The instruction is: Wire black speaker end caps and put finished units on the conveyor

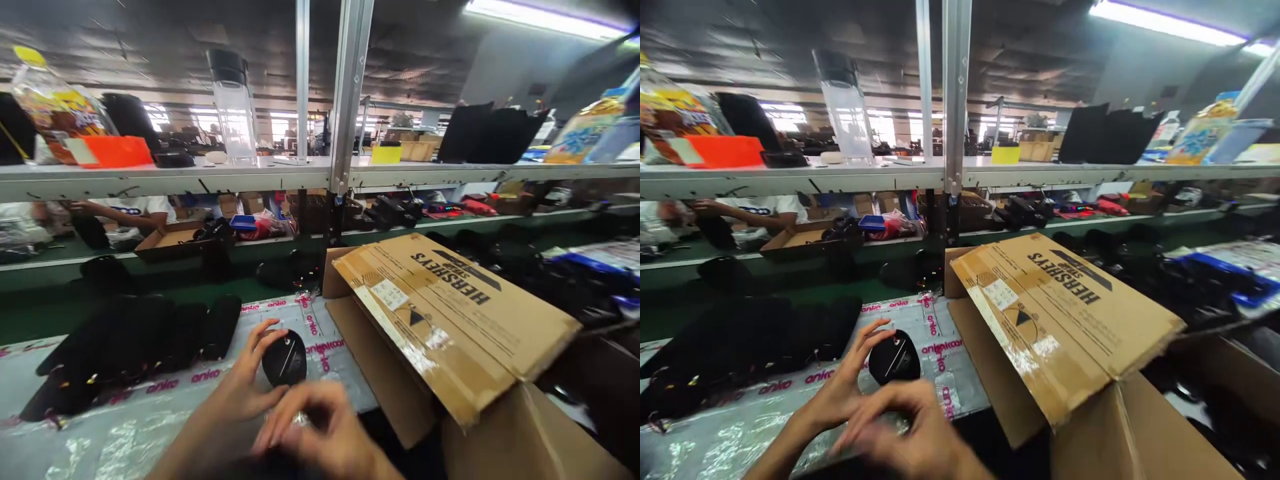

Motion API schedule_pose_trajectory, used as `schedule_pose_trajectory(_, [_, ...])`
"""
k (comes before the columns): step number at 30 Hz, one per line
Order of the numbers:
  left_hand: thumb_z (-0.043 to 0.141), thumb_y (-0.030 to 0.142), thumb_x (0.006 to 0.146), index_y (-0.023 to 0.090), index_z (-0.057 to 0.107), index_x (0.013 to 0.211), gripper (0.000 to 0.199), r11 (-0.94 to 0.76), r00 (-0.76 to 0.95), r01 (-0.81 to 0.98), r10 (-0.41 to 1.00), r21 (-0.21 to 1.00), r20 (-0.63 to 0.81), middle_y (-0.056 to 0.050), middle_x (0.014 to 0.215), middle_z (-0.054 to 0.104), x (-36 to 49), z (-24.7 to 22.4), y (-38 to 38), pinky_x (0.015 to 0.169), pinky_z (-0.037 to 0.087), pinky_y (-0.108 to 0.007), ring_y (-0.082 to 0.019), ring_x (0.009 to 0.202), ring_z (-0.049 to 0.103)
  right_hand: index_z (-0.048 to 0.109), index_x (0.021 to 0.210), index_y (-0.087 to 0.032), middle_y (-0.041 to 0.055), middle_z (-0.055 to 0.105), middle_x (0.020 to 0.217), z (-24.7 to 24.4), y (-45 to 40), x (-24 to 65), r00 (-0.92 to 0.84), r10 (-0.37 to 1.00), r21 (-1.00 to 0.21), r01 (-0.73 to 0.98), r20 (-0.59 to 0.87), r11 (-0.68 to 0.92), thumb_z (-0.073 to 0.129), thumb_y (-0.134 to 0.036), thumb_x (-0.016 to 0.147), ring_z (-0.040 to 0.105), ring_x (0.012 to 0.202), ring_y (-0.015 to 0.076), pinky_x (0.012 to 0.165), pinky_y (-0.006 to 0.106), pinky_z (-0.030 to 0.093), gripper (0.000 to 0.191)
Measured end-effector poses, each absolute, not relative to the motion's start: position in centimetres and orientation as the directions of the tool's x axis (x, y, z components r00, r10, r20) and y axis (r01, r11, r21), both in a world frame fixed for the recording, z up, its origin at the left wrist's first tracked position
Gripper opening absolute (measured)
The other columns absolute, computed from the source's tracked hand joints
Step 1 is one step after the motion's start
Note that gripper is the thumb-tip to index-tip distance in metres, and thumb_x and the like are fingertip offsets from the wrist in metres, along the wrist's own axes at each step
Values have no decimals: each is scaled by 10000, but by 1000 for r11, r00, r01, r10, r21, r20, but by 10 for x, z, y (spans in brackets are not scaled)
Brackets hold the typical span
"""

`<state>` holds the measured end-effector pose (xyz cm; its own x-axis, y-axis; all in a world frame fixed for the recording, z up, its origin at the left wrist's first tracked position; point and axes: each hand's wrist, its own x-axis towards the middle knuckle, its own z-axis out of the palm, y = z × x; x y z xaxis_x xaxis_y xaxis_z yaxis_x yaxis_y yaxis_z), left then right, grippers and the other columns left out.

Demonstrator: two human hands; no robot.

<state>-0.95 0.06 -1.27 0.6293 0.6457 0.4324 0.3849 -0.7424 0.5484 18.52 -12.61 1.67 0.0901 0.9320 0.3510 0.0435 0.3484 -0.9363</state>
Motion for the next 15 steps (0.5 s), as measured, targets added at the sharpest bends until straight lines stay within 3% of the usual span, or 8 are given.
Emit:
schedule_pose_trajectory(2, [790,274,888,325,446,1562,758,-715,590,340,668,611,454,-160,1683,387,-7,-18,-3,1249,449,-601,-386,1560,457,823,936,-204,82,839,940,-10,-106,208,232,933,-954,192,273,232,642,-559,1013,800,921,245,872,354,624,406])
schedule_pose_trajectory(3, [777,273,904,329,443,1562,740,-705,576,322,676,632,460,-155,1688,385,-6,-22,-3,1261,431,-613,-385,1572,443,815,931,-200,95,837,927,-25,-98,221,390,874,-928,336,290,158,592,-561,1023,797,893,246,855,351,632,434])
schedule_pose_trajectory(6, [777,297,919,341,447,1555,718,-681,535,270,694,681,481,-138,1698,388,-3,-38,-2,1276,401,-628,-385,1589,421,788,1080,-170,182,800,1146,-67,-87,262,575,744,-867,498,341,13,603,-536,950,756,1110,341,1023,498,594,430])
schedule_pose_trajectory(9, [768,364,944,338,402,1575,730,-637,466,197,729,745,501,-136,1665,444,1,-61,0,1285,382,-638,-368,1561,461,709,1333,-133,268,599,1508,-93,-91,295,671,615,-759,628,414,-175,660,-466,883,506,1467,461,1233,648,369,563])
schedule_pose_trajectory(11, [746,404,962,317,384,1586,726,-590,423,156,765,792,486,-140,1624,498,6,-75,-1,1290,372,-641,-358,1531,499,605,1477,-70,318,462,1622,-103,-97,310,702,552,-673,673,450,-307,632,-438,903,338,1567,511,1265,698,253,682])
schedule_pose_trajectory(15, [757,450,942,280,446,1556,709,-510,402,92,805,855,437,-140,1594,547,17,-77,-3,1297,367,-643,-374,1511,525,524,1534,27,372,430,1632,-121,-101,326,694,529,-492,719,488,-491,534,-445,970,311,1575,528,1262,693,227,735])
